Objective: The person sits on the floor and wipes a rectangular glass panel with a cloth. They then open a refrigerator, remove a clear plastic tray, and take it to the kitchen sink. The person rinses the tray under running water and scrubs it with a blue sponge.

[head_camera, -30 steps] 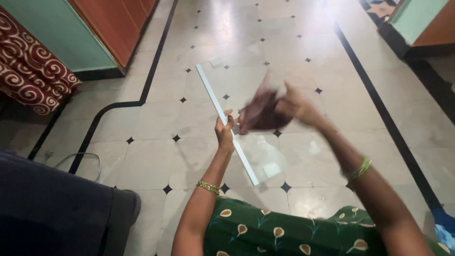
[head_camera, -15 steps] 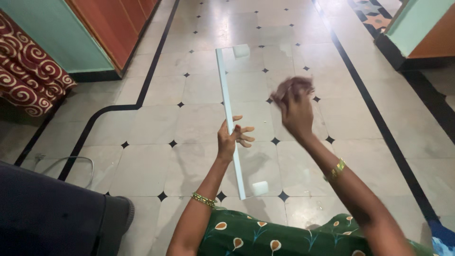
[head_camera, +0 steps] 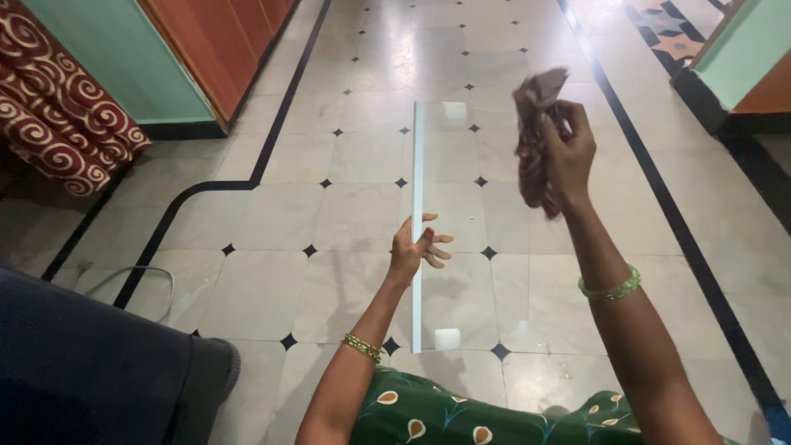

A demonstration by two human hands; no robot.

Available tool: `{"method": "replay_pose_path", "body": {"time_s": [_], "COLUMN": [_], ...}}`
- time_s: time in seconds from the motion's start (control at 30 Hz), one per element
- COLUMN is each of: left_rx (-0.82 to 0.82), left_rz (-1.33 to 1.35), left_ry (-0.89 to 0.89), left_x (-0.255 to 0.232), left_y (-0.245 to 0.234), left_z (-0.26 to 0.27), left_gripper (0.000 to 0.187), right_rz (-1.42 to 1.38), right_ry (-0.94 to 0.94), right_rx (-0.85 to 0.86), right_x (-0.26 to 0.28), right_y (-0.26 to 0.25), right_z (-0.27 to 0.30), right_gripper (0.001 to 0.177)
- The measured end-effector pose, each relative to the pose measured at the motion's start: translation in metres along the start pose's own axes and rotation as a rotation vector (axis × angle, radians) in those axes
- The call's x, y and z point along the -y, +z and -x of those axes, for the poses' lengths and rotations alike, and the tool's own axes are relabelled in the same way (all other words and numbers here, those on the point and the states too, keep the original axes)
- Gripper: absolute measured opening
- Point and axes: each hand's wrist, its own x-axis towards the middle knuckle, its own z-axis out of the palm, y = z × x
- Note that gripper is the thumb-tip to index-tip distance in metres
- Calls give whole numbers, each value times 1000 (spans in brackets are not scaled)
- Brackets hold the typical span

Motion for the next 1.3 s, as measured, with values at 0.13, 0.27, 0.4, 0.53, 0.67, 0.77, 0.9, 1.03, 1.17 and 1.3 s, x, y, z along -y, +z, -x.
{"method": "replay_pose_path", "body": {"time_s": [0.13, 0.27, 0.4, 0.53, 0.67, 0.77, 0.9, 1.03, 1.17, 1.3], "left_rx": [38, 58, 63, 156, 190, 197, 159, 178, 167, 137], "left_rz": [18, 102, 73, -3, -67, -53, 5, -94, -97, -73], "left_ry": [26, -3, 153, -5, 13, 11, 5, 7, 16, 65], "left_x": [7, 18, 45, 35, 4, 0, 14, 6, 2, 5], "left_y": [3, -2, -15, -20, -6, -8, -12, -10, -1, -5], "left_z": [-6, -11, -20, -27, -8, -2, -6, -6, -2, -2], "left_gripper": [72, 66, 57, 54, 58, 58, 54, 55, 54, 53], "right_rz": [639, 843, 870, 963, 1043, 966, 941, 1152, 794, 854], "right_ry": [-520, -667, -722, -1057, -722, -884, -918, -835, -619, -942], "right_rx": [289, 478, 704, 706, 247, 502, 946, 475, 211, 573], "right_x": [-35, -108, -114, -75, -51, -48, -43, -39, -40, -47], "right_y": [28, 48, 43, 54, 72, 73, 57, 62, 71, 68], "right_z": [0, 69, 118, 49, 10, 45, 73, 9, 19, 94], "right_gripper": [34, 51, 58, 62, 57, 36, 35, 45, 48, 45]}}
